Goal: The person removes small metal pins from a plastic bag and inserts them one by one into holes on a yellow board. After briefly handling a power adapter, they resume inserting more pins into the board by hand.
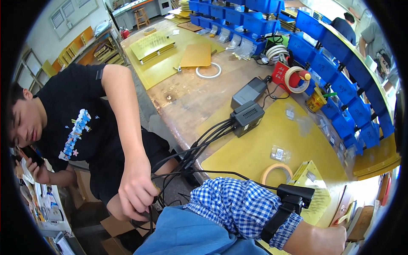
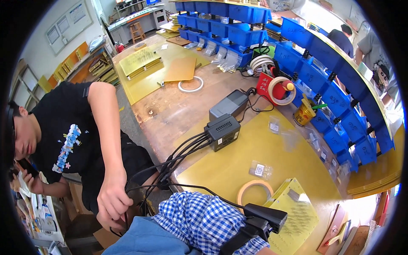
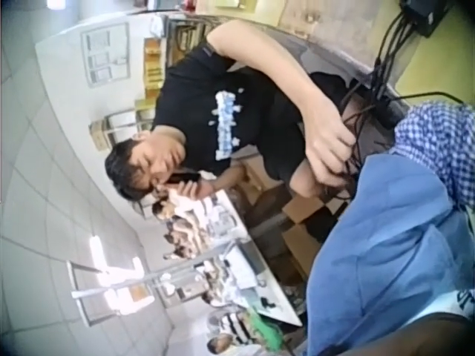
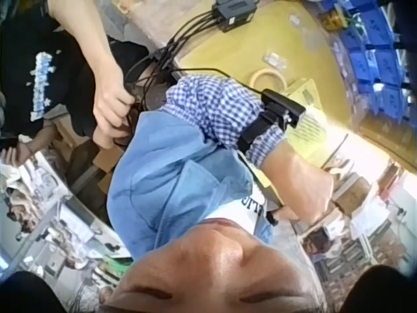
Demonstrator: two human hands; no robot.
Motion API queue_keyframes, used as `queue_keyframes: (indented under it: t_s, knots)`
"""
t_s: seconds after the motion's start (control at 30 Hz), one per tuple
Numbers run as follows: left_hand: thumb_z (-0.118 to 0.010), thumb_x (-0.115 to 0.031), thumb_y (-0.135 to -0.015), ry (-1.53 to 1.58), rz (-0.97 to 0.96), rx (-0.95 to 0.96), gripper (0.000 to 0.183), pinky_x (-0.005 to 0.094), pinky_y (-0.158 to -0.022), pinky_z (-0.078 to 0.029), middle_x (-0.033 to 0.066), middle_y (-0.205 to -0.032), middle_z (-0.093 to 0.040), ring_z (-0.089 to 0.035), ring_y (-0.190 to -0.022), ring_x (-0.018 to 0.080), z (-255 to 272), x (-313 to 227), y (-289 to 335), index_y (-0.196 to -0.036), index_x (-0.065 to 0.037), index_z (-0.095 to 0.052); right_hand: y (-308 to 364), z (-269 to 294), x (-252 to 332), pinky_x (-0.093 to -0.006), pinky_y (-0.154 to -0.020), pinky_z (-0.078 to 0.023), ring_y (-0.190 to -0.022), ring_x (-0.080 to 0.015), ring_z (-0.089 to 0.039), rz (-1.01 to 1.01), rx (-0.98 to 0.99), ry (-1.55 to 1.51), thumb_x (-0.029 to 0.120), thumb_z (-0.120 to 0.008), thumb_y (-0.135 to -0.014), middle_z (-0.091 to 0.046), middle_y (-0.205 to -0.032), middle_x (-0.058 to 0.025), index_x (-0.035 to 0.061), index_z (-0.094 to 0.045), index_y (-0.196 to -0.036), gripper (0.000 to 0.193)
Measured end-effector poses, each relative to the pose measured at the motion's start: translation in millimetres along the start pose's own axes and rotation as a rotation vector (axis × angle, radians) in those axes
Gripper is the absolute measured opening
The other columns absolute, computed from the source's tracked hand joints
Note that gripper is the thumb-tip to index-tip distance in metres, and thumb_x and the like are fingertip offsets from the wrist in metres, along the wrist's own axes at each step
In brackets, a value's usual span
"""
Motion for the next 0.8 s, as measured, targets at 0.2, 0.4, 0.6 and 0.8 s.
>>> queue_keyframes:
  t_s: [0.2,0.4,0.6,0.8]
  knots:
    - [-0.068,-0.037,-0.055,0.104,0.022,-0.113,0.032,0.0404,-0.050,-0.044,0.0112,-0.055,-0.058,-0.057,-0.054,0.0296,25,5,4,-0.056,-0.005,-0.064,3,5,5,-0.0368,-0.077,-0.047,-0.086,-0.0285,-0.060,0.001,-0.022,-0.020,0.014,-0.057,-0.091,-0.066,-0.096,-0.0200,-0.0069,-0.063,-0.101,0.024]
    - [-0.063,-0.029,-0.065,0.012,0.075,-0.131,0.028,0.0396,-0.052,-0.046,0.0132,-0.058,-0.059,-0.059,-0.057,0.0299,41,12,5,-0.060,-0.002,-0.063,-4,13,17,-0.0369,-0.076,-0.047,-0.086,-0.0285,-0.061,0.032,-0.019,-0.024,0.014,-0.056,-0.092,-0.067,-0.095,-0.0204,-0.0073,-0.064,-0.100,0.024]
    - [-0.062,-0.023,-0.070,-0.134,0.104,-0.042,0.020,0.0379,-0.049,-0.044,0.0111,-0.060,-0.061,-0.058,-0.054,0.0271,26,10,-1,-0.066,-0.004,-0.065,4,22,34,-0.0356,-0.077,-0.049,-0.086,-0.0285,-0.062,-0.158,-0.042,-0.284,0.013,-0.058,-0.091,-0.067,-0.098,-0.0197,-0.0070,-0.064,-0.101,0.023]
    - [-0.064,-0.021,-0.064,-0.328,0.198,-0.005,0.019,0.0367,-0.057,-0.046,0.0116,-0.053,-0.057,-0.061,-0.057,0.0293,30,44,3,-0.061,-0.002,-0.064,-1,16,40,-0.0324,-0.078,-0.051,-0.085,-0.0263,-0.064,0.053,-0.034,-0.265,0.007,-0.058,-0.090,-0.068,-0.097,-0.0171,-0.0067,-0.066,-0.101,0.019]
Point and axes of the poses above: each hand's wrist, its own y-axis away from the middle knuckle, its own z-axis out of the back of the hand, x = y × z, the point moved 7 cm from there along -y, towards the middle knuckle
